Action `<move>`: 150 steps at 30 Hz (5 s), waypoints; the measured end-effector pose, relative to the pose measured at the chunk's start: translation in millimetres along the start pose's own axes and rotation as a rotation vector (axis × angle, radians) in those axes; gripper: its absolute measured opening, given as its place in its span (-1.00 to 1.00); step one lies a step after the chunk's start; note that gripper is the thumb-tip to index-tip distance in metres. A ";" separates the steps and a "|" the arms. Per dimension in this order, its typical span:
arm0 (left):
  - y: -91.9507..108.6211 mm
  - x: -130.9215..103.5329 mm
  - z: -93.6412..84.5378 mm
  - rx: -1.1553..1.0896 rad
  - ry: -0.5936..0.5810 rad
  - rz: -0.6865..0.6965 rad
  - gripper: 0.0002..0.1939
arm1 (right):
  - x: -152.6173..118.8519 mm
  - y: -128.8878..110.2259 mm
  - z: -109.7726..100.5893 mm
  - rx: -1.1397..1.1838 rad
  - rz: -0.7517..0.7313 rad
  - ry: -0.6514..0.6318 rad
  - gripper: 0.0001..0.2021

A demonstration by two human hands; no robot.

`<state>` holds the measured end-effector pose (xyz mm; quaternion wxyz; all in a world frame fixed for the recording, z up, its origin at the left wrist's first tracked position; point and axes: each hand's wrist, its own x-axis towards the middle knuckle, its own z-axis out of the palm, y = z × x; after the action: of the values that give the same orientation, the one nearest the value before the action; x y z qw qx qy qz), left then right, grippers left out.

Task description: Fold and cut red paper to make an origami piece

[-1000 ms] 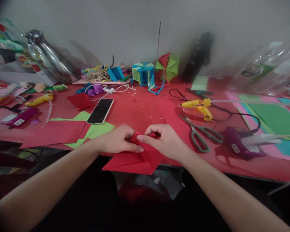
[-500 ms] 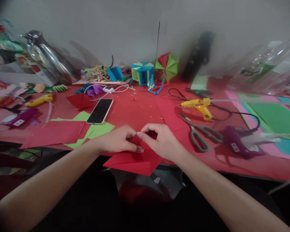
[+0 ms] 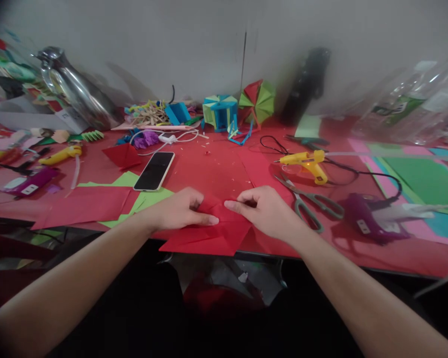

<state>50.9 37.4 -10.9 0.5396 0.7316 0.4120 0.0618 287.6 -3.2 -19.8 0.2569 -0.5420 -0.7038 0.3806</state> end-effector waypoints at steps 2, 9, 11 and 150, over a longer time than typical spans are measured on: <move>-1.9 0.0 -1.4 0.007 0.031 0.014 -0.57 | 1.2 -1.2 1.1 -0.023 -0.007 0.057 -0.51; -5.2 -0.7 -4.4 0.110 0.164 0.085 -0.48 | 0.1 -0.9 -9.6 0.048 0.010 -0.037 -0.70; -3.9 -1.7 -6.1 0.092 0.175 0.084 -0.48 | -0.4 -1.2 -11.8 0.013 0.018 0.036 -0.69; -9.6 12.9 25.5 0.116 0.506 0.193 -0.63 | -1.5 -4.0 12.7 -0.266 -0.222 0.525 -0.78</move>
<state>67.8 28.0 -34.0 0.3682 0.7586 0.4649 0.2699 275.9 -8.4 -23.8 0.3965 -0.5706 -0.7119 0.1018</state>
